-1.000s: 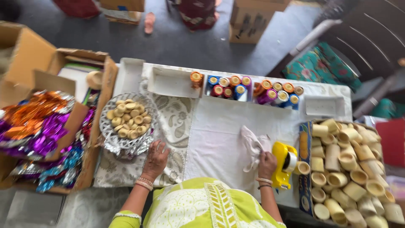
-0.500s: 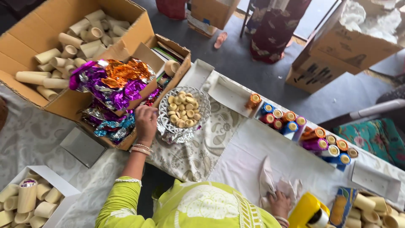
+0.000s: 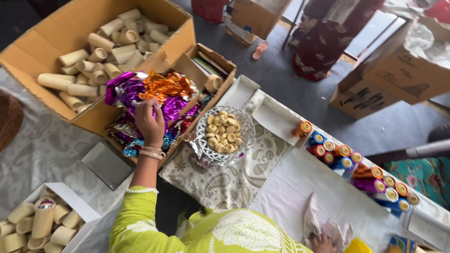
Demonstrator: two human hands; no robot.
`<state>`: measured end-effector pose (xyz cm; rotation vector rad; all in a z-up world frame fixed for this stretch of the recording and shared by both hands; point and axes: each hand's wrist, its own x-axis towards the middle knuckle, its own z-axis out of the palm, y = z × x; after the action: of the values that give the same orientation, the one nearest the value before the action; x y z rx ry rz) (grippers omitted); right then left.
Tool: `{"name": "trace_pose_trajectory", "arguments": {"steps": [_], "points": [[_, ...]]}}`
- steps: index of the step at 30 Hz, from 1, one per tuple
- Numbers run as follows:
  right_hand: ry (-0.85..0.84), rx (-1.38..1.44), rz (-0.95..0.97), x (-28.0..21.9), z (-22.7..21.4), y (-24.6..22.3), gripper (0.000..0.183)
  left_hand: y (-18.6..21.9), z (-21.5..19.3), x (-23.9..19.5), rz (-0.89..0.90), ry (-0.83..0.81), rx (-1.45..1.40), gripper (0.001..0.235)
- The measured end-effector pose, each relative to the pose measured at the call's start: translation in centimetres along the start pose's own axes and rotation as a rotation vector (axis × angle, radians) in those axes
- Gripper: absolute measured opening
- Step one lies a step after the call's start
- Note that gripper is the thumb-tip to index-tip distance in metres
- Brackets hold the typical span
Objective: The person wraps small wooden cups in shiny metallic foil, securing the ends with tape. They place the finished wrapped cups into a white tray and continue the process with different colored foils.
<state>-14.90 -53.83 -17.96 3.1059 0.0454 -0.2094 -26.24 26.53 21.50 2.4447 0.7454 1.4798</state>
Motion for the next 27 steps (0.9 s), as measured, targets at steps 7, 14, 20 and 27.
{"name": "trace_pose_trajectory", "arguments": {"steps": [7, 14, 20, 27], "points": [[-0.234, -0.396, -0.343, 3.9, -3.5, -1.0, 0.051, -25.0, -2.1, 2.9, -0.423, 0.387, 0.087, 0.015], [-0.195, -0.090, 0.013, 1.6, -3.8, -2.6, 0.076, -43.7, 2.0, 1.4, -0.512, -0.513, 0.353, 0.051], [-0.347, -0.048, 0.298, 1.1, -4.5, -3.7, 0.066, -42.2, 4.1, 9.8, -0.478, -0.870, 0.130, 0.080], [-0.361, -0.040, 0.335, -0.2, -4.8, -4.3, 0.054, -40.1, 8.6, 10.9, -0.570, -1.005, -0.007, 0.072]]}}
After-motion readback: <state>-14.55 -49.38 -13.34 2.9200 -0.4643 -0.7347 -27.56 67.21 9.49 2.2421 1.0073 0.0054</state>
